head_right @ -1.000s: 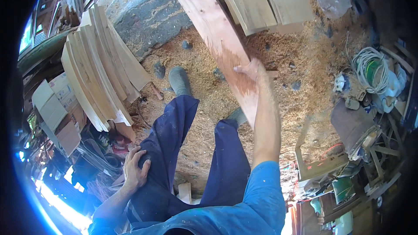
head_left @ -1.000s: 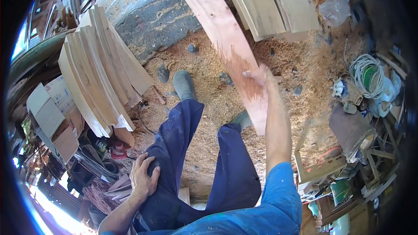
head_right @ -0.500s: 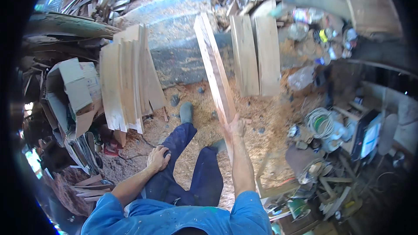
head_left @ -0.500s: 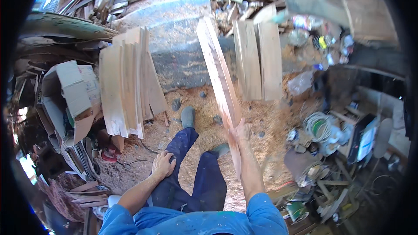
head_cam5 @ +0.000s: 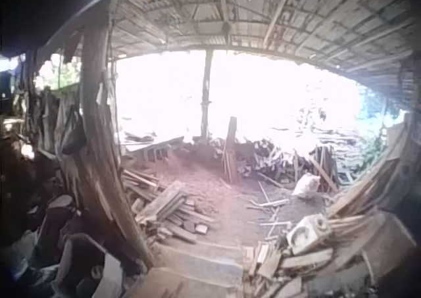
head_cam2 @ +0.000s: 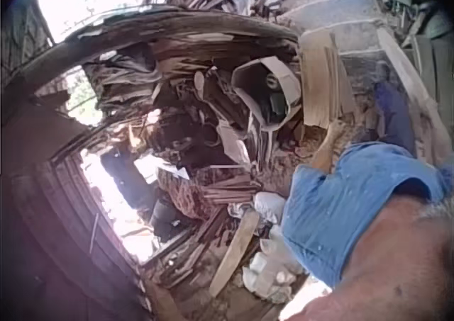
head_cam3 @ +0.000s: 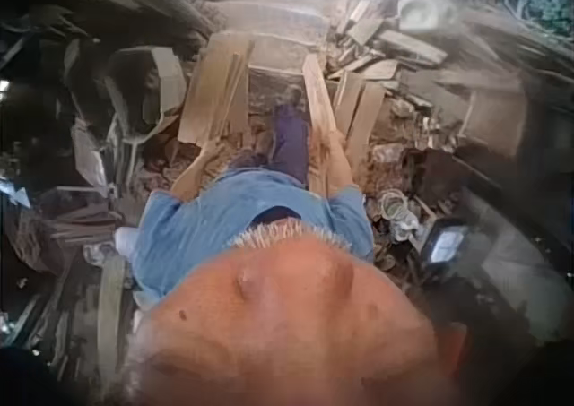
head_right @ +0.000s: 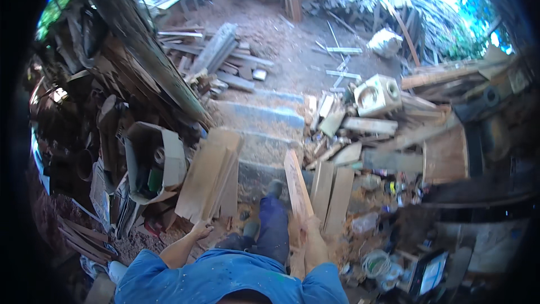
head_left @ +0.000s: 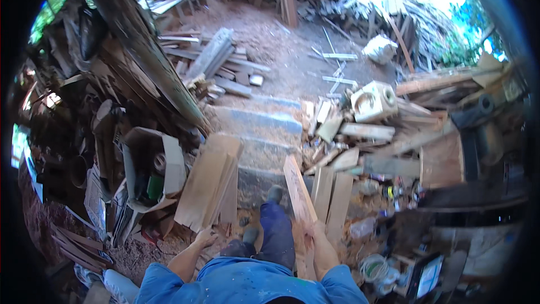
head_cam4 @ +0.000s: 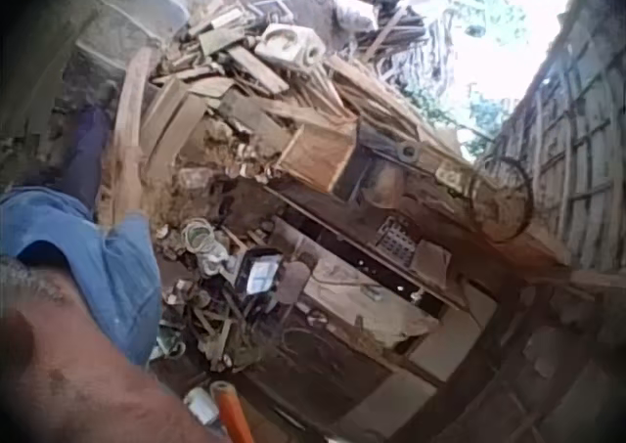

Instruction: The person uses a table saw to cut various wooden boards into thinner strips, handling the boards by hand and moving them across the blade.

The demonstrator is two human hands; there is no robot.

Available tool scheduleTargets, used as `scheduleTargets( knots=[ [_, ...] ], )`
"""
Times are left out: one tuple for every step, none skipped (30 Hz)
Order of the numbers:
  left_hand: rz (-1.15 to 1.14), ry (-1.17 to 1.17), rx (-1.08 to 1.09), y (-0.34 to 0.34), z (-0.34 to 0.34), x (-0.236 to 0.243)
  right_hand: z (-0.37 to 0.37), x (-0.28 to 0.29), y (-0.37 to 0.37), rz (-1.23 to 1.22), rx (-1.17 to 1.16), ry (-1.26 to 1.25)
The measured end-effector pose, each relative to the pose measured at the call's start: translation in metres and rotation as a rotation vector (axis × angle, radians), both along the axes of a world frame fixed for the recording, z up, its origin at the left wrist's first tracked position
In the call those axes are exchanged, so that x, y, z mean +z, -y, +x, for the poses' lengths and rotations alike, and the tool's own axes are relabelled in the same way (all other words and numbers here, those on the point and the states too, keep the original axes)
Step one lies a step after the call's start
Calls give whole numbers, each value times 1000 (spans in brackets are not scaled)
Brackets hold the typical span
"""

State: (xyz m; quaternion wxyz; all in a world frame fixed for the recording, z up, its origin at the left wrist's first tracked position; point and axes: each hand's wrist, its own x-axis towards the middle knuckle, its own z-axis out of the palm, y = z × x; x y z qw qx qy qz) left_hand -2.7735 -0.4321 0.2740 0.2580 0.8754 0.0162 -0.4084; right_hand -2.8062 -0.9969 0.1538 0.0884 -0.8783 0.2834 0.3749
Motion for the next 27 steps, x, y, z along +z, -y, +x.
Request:
scheduleTargets(
  knots=[
    [89, 46, 76, -15, 11, 10, 27, 31, -26, 29, -40, -68],
    [194, -44, 126, -29, 18, 19, 65, 96, -61, 52, -61, -148],
    [188, -43, 136, -29, 36, 28, 72, 114, -54, 57, -83, -182],
    [200, 0, 92, -30, 49, 32, 81, 118, -45, 72, -66, -188],
    [209, 55, 36, -20, 78, 36, 92, 122, -35, 90, -66, -197],
    [261, -3, 35, -13, 100, 40, 102, 123, -29, 104, -55, -217],
    [252, 3, 46, -5, 120, 44, 113, 131, -21, 116, -56, -231],
    [210, 118, 86, -5, 131, 47, 125, 133, -19, 144, -33, -247],
    [170, 233, 122, -4, 138, 51, 138, 134, -19, 168, -6, -256],
    [144, 172, 290, 10, 160, 55, 146, 132, -9, 176, -1, -262],
    [142, 165, 309, 20, 177, 59, 156, 135, -2, 187, 17, -272],
    [108, 135, 354, 29, 188, 65, 166, 140, 3, 197, 39, -280],
    [66, 111, 379, 42, 207, 70, 177, 145, 12, 190, 39, -280],
    [62, 109, 374, 56, 229, 72, 187, 143, 21, 188, 27, -279],
    [40, 107, 331, 70, 249, 74, 197, 141, 32, 181, 16, -279],
    [25, 99, 293, 76, 266, 74, 209, 140, 38, 176, 13, -280],
    [30, 92, 294, 75, 282, 66, 222, 144, 41, 168, 15, -278],
    [14, 107, 257, 76, 303, 54, 238, 147, 45, 166, 17, -270],
    [-10, 114, 209, 77, 317, 40, 249, 148, 51, 154, 14, -263],
    [-13, 120, 211, 83, 337, 32, 256, 148, 62, 135, 4, -258],
    [-13, 107, 211, 89, 358, 19, 255, 139, 69, 125, -6, -280],
    [-44, 93, 265, 93, 376, 2, 260, 137, 77, 111, -31, -277],
    [-66, 95, 340, 89, 396, -22, 277, 134, 80, 104, -29, -269],
    [-32, 96, 330, 83, 416, -45, 291, 130, 80, 100, -33, -263],
    [-1, 99, 323, 80, 435, -73, 306, 124, 81, 92, -36, -255],
    [-12, 84, 325, 80, 456, -92, 322, 118, 83, 90, -44, -240],
    [-50, 139, 428, 81, 480, -112, 339, 111, 84, 85, -46, -227]
  ],
)
